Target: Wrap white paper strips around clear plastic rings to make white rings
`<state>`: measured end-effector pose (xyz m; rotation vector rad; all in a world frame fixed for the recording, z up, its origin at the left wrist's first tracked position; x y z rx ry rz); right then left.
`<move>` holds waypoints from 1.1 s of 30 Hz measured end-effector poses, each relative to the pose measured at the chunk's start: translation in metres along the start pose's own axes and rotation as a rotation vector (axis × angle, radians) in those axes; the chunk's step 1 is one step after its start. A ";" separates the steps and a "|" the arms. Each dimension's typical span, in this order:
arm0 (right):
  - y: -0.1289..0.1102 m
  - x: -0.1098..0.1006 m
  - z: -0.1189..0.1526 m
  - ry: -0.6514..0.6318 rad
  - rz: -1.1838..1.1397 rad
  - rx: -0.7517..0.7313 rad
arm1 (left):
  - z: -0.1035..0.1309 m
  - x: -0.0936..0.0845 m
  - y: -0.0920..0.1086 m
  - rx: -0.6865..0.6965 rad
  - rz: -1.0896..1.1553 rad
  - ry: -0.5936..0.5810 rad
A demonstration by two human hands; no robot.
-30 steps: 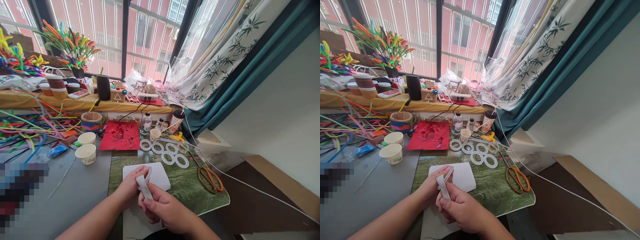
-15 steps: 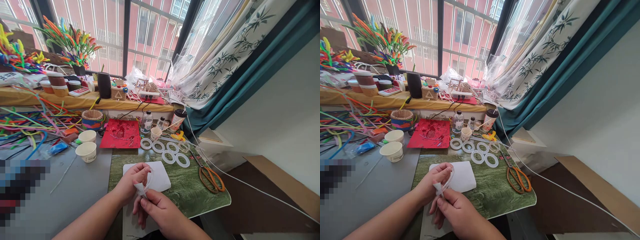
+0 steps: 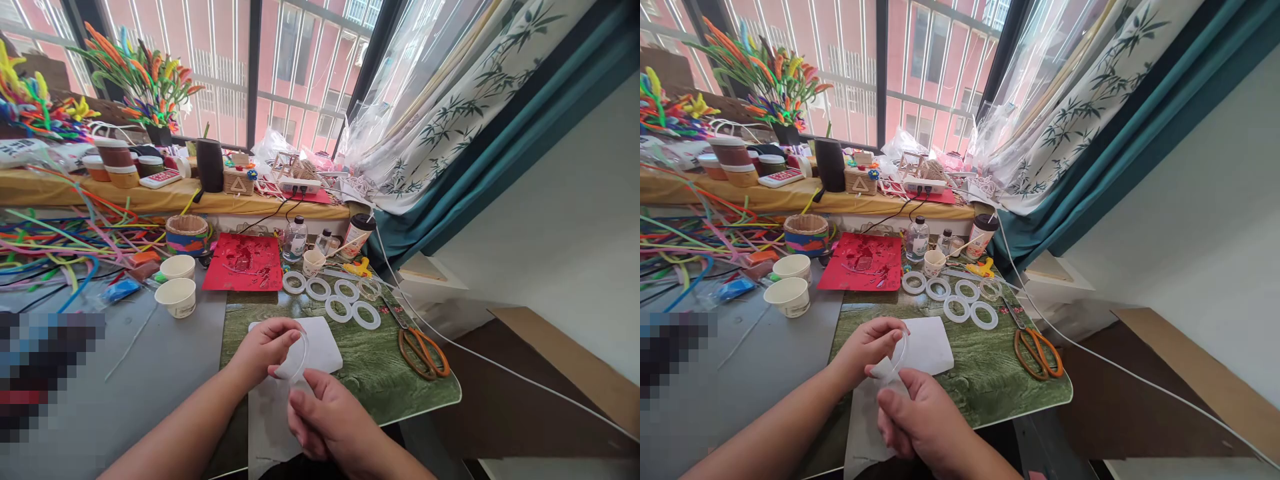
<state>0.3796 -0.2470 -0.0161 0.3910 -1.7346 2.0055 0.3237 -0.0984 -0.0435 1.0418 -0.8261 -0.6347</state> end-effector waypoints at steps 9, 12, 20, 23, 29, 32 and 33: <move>-0.009 -0.016 -0.030 0.057 0.743 -0.398 | 0.003 0.000 -0.009 -0.123 0.200 -0.029; -0.003 -0.015 -0.031 -0.027 0.523 -0.309 | 0.002 -0.001 -0.010 -0.098 0.226 -0.042; -0.013 0.009 -0.025 -0.100 -0.026 -0.158 | 0.002 -0.010 -0.002 0.086 0.069 0.095; -0.021 -0.004 -0.034 -0.123 0.362 -0.213 | 0.001 -0.011 0.001 0.086 0.087 0.151; -0.023 -0.022 -0.068 -0.268 0.996 -0.582 | 0.010 -0.014 0.013 -0.017 0.181 0.177; -0.016 -0.012 -0.083 -0.338 0.978 -0.647 | 0.018 -0.024 0.015 0.010 0.212 0.270; -0.012 -0.008 -0.087 -0.351 0.909 -0.618 | 0.020 -0.028 0.015 0.038 0.217 0.314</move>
Point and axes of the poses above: each hand's wrist, its own z-axis away from the middle knuckle, its own x-axis out of the palm, y = z × x, the point moved 2 cm from there along -z, towards the middle knuckle, and after that the axes turned 8 degrees about -x, right-handed, at the moved point
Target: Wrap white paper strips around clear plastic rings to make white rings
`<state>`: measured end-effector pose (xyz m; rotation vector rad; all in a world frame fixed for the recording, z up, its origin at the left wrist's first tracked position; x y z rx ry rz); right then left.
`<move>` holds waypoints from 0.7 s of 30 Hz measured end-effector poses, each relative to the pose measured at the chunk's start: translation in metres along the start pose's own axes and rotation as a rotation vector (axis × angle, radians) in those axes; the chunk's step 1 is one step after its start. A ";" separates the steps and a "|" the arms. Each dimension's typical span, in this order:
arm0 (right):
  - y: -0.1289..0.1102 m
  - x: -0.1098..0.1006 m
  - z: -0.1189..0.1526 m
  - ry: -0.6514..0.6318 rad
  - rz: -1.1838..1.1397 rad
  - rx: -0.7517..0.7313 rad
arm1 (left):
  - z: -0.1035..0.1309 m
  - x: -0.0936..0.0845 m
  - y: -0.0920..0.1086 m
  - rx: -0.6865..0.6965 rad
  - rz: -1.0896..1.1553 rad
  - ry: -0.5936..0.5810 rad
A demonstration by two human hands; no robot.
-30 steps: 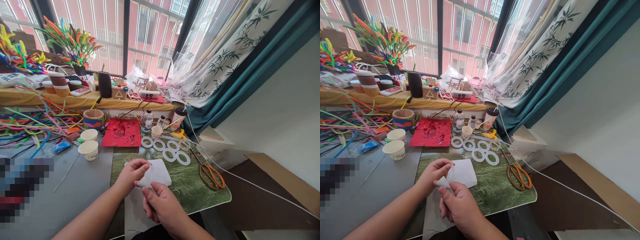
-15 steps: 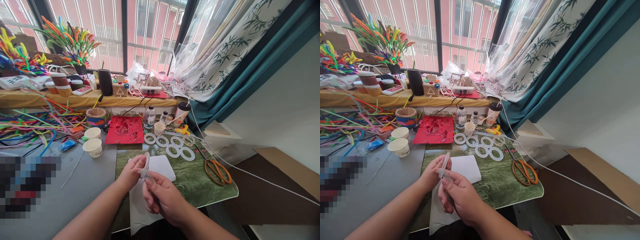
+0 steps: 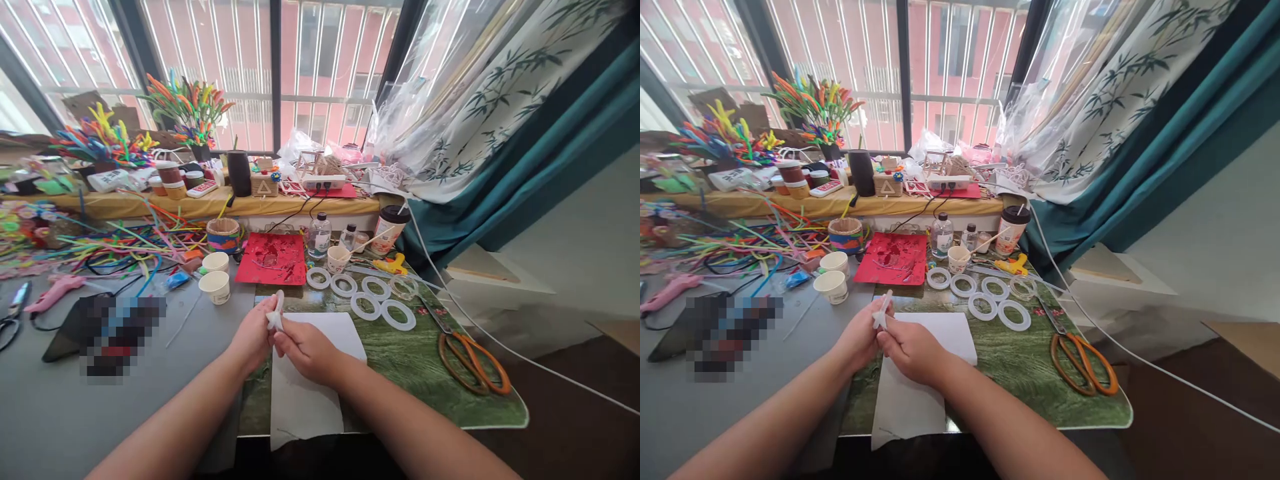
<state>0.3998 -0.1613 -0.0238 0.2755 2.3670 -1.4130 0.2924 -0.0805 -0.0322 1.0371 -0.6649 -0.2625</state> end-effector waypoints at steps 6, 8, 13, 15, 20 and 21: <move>0.006 0.022 -0.004 -0.050 -0.699 0.216 | 0.000 -0.020 0.001 0.160 -0.085 0.142; 0.005 0.018 0.000 -0.025 -0.898 0.256 | -0.002 -0.020 0.004 0.177 -0.140 0.140; 0.003 0.004 0.008 0.049 -0.886 0.264 | -0.006 -0.010 0.017 0.152 -0.206 0.096; 0.002 0.001 0.009 0.057 -0.563 0.179 | -0.007 -0.003 0.017 0.099 -0.204 0.069; -0.002 0.000 0.010 0.057 -0.196 0.043 | -0.006 0.011 0.001 0.010 -0.163 0.050; -0.002 0.000 0.010 0.055 -0.283 0.084 | -0.006 0.012 -0.002 0.016 -0.161 0.056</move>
Point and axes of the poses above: each hand's wrist, its own z-axis away from the middle knuckle, its own x-axis out of the palm, y = z × x, the point moved 2 cm from there along -z, towards the middle knuckle, and after that the axes turned 8 degrees about -x, right-handed, at the moved point
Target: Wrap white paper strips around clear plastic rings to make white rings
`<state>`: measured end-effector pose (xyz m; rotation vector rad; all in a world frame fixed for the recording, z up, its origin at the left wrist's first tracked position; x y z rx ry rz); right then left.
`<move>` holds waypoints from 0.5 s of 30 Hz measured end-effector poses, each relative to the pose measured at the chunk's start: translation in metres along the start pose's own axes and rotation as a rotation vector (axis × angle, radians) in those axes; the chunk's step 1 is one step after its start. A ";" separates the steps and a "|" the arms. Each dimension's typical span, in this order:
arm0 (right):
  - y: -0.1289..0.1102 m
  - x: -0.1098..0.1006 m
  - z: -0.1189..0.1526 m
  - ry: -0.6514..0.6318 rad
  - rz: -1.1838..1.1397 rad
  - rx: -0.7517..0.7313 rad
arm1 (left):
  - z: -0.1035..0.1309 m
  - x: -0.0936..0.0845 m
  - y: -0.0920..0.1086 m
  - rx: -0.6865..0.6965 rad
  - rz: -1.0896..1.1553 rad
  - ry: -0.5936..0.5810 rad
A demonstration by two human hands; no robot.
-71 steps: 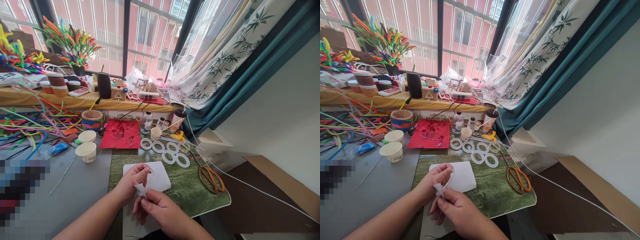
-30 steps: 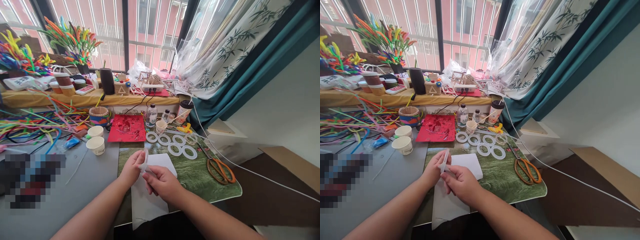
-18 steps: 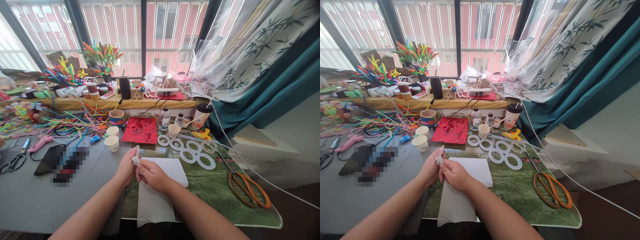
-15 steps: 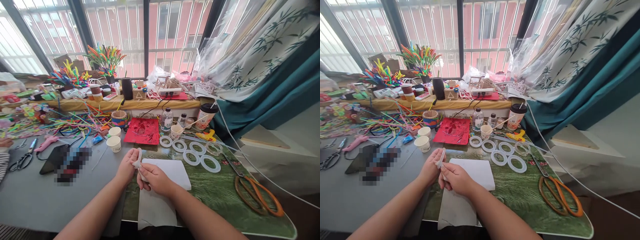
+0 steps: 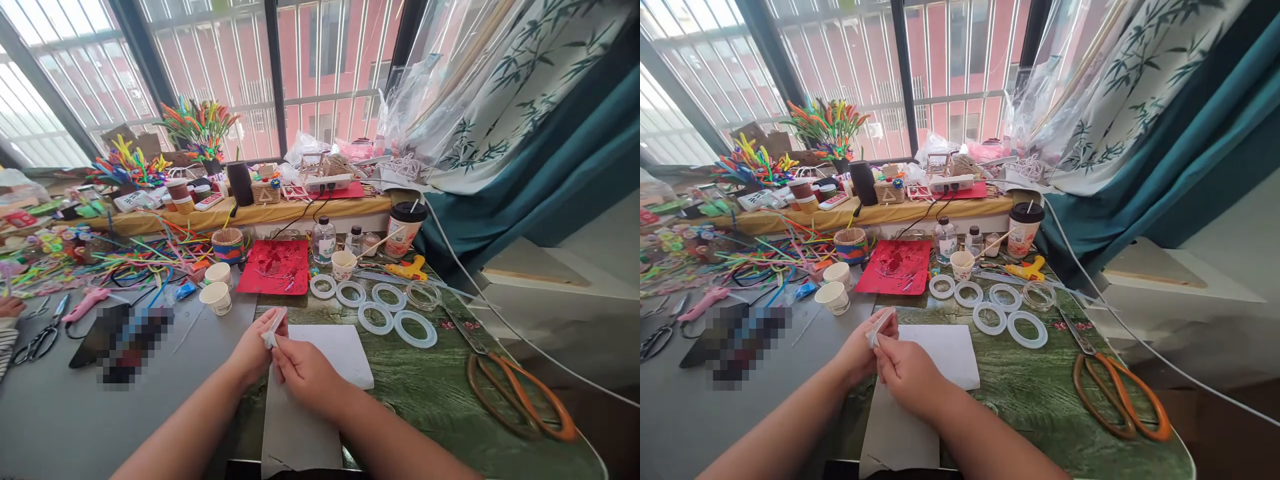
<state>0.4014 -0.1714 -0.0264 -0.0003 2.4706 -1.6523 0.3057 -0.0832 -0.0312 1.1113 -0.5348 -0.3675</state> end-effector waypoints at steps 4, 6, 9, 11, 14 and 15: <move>-0.005 -0.002 0.000 0.023 -0.647 0.183 | -0.001 0.000 0.003 0.058 -0.046 0.014; -0.008 -0.004 0.001 0.064 -0.876 0.195 | -0.002 -0.001 0.011 0.088 -0.077 0.009; -0.008 -0.004 0.002 0.057 -0.784 0.168 | -0.001 -0.001 0.020 0.107 -0.104 -0.013; -0.006 -0.004 0.003 0.035 -0.433 0.078 | 0.000 0.000 0.020 0.097 -0.106 -0.028; -0.005 -0.001 0.004 0.029 0.008 -0.067 | 0.004 0.002 0.009 0.073 -0.090 -0.036; -0.004 0.000 0.004 0.021 0.023 -0.069 | 0.006 0.002 0.005 0.071 -0.087 -0.031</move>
Point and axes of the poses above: each hand's wrist, its own z-axis away from the middle knuckle, its own x-axis out of the palm, y = z × x, the point moved 2 cm from there along -z, towards the middle knuckle, and after that the axes turned 8 degrees about -x, right-handed, at the moved point
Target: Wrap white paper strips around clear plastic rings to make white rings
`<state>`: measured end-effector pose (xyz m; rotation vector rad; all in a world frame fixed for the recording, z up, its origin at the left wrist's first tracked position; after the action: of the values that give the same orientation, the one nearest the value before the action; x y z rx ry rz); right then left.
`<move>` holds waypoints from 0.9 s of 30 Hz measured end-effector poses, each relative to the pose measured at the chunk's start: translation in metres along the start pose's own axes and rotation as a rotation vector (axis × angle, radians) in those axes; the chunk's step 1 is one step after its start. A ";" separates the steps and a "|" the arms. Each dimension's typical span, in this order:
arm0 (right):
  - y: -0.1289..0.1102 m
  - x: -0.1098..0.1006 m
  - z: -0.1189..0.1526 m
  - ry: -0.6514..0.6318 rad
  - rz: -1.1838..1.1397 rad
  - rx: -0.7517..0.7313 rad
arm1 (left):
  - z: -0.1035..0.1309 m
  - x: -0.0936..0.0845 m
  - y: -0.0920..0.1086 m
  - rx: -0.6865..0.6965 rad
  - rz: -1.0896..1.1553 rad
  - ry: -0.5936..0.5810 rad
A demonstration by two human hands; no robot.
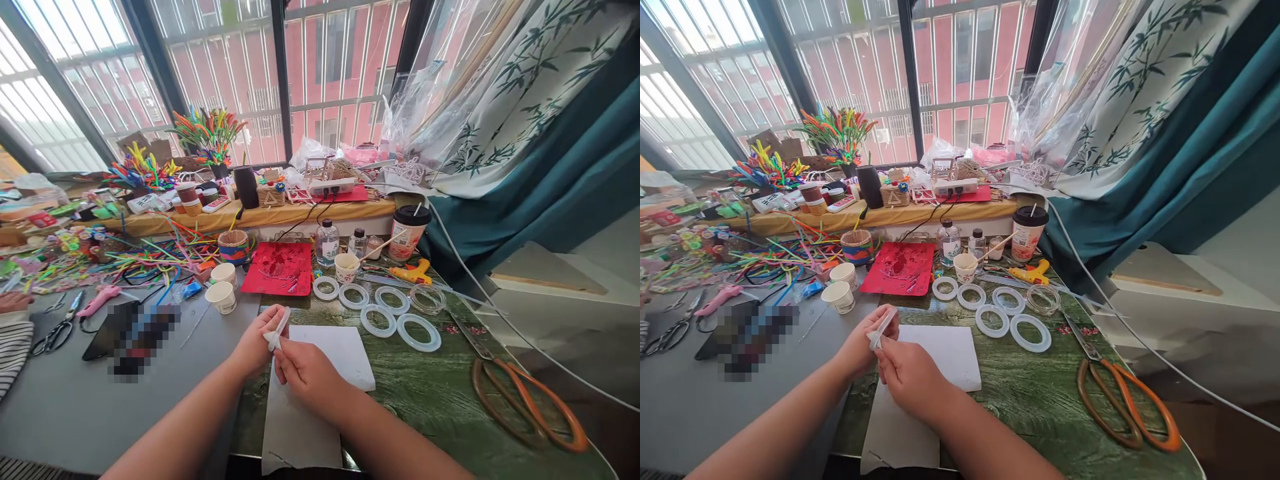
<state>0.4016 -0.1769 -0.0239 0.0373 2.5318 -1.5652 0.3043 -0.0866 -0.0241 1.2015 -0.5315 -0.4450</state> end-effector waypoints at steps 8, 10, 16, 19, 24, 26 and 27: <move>-0.008 -0.005 -0.001 0.092 -1.046 0.295 | -0.004 -0.012 0.007 0.123 -0.090 0.068; -0.007 -0.009 -0.002 0.074 -1.034 0.281 | -0.008 -0.012 0.012 0.130 -0.091 0.064; 0.006 -0.020 -0.005 0.192 -0.546 0.224 | -0.014 0.012 0.006 -0.024 0.019 -0.044; 0.004 -0.030 -0.005 0.344 -0.299 0.151 | -0.019 0.025 0.006 -0.165 0.078 -0.222; 0.002 -0.040 -0.003 0.323 0.229 0.008 | -0.034 0.030 0.011 -0.361 0.241 -0.423; 0.007 -0.040 -0.004 0.243 0.336 -0.031 | -0.041 0.031 0.007 -0.351 0.280 -0.386; 0.010 -0.040 -0.004 0.205 0.349 -0.037 | -0.044 0.031 0.004 -0.306 0.293 -0.333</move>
<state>0.4411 -0.1663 -0.0249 0.6290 2.5226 -1.4383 0.3555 -0.0702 -0.0273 0.7435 -0.8784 -0.4575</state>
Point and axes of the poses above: each hand's wrist, its own z-axis away from the middle knuckle, its own x-axis out of the palm, y = z × x, the point moved 2 cm from there along -z, towards the middle knuckle, and after that the axes turned 8 degrees about -x, right-handed, at the moved point
